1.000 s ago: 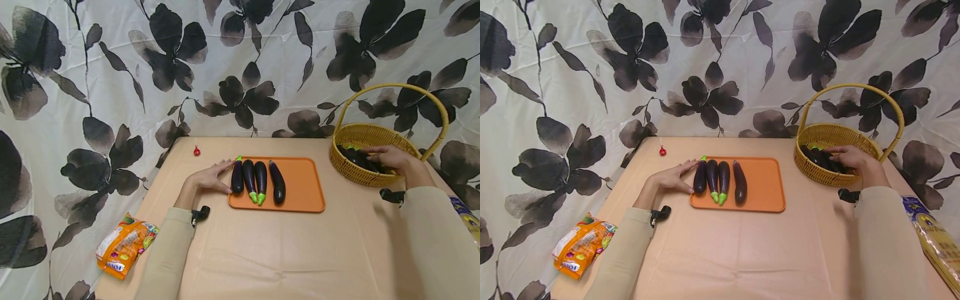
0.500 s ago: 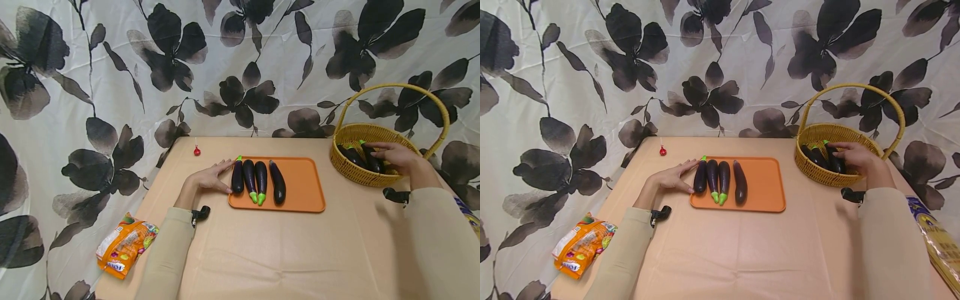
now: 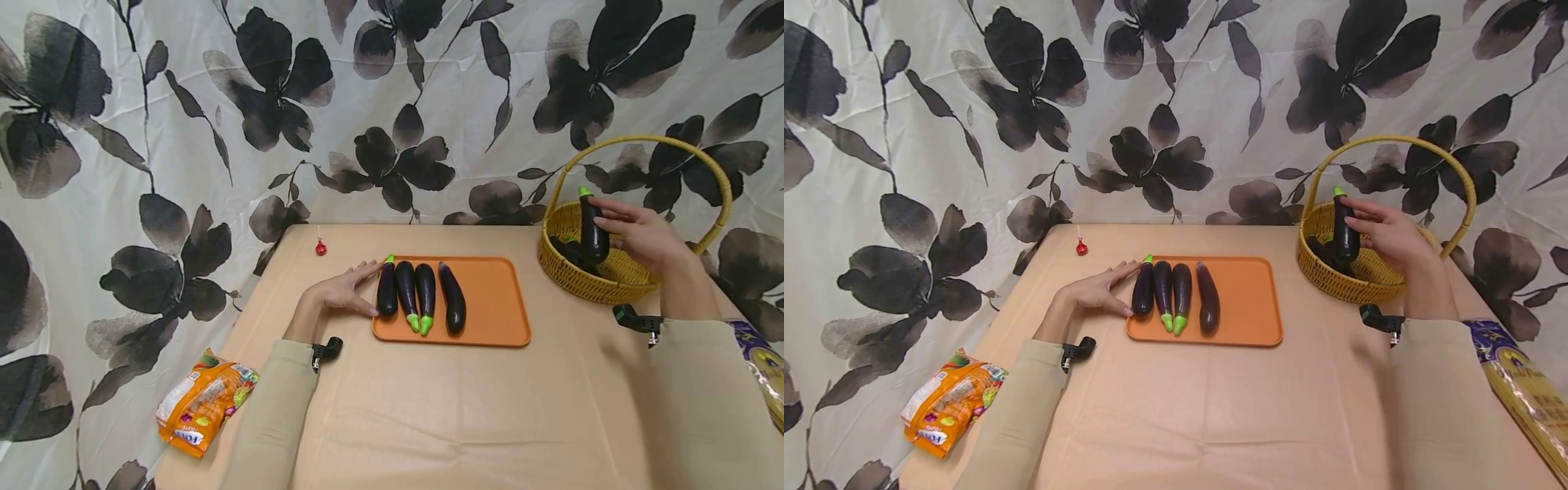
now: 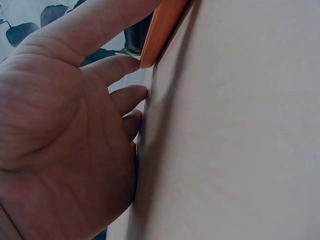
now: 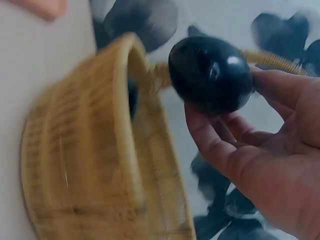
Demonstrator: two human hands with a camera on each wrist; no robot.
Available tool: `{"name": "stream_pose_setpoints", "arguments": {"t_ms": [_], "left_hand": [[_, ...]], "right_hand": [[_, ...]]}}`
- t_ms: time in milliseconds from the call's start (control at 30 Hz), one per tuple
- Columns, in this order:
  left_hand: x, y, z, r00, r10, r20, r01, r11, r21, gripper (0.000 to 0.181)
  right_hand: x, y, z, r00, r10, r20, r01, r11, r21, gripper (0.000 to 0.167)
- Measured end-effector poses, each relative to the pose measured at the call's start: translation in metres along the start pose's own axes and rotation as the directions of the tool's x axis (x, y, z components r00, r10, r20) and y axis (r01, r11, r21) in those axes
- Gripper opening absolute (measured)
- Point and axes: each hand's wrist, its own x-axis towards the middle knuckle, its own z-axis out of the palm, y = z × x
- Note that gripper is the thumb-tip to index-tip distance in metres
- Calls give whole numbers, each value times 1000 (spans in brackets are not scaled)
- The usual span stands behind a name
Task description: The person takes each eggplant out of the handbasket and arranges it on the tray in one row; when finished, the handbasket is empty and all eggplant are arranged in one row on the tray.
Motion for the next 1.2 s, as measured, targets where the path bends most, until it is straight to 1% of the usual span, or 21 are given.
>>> {"name": "stream_pose_setpoints", "arguments": {"t_ms": [67,167,233,267,500,633,700,833,1000,1100,1200], "left_hand": [[0,0,1,1000,0,0,0,1000,-1,125],[1,-1,2,1000,-2,-4,2,1000,5,125],[2,-1,2,1000,0,-4,0,1000,8,125],[2,0,2,1000,1,-3,-1,1000,7,125],[2,0,1,1000,7,5,-7,1000,9,125],[2,1,0,1000,6,0,-6,1000,13,125],[3,1,0,1000,5,1,-5,1000,10,125],[3,1,0,1000,11,9,-11,1000,9,125],[3,2,0,1000,9,5,-9,1000,1,125],[2,2,0,1000,7,3,-7,1000,-1,125],[2,1,0,1000,3,-2,-3,1000,0,125]], "right_hand": [[-5,-8,9,999,-38,-3,38,994,104,62],[-13,-15,24,994,-106,-6,104,960,262,61],[-17,-19,34,990,-143,-7,138,943,302,61],[-19,-20,38,987,-161,-8,156,939,306,60],[-27,-25,65,981,-192,19,182,955,234,58],[-27,-26,79,979,-200,44,193,973,129,56],[-26,-26,86,979,-197,58,191,977,94,54],[-24,-26,96,976,-198,90,190,978,90,54],[-23,-26,103,971,-198,137,187,978,91,55],[-21,-25,109,961,-203,187,189,978,86,56],[-17,-24,119,949,-214,231,201,976,79,58]]}}
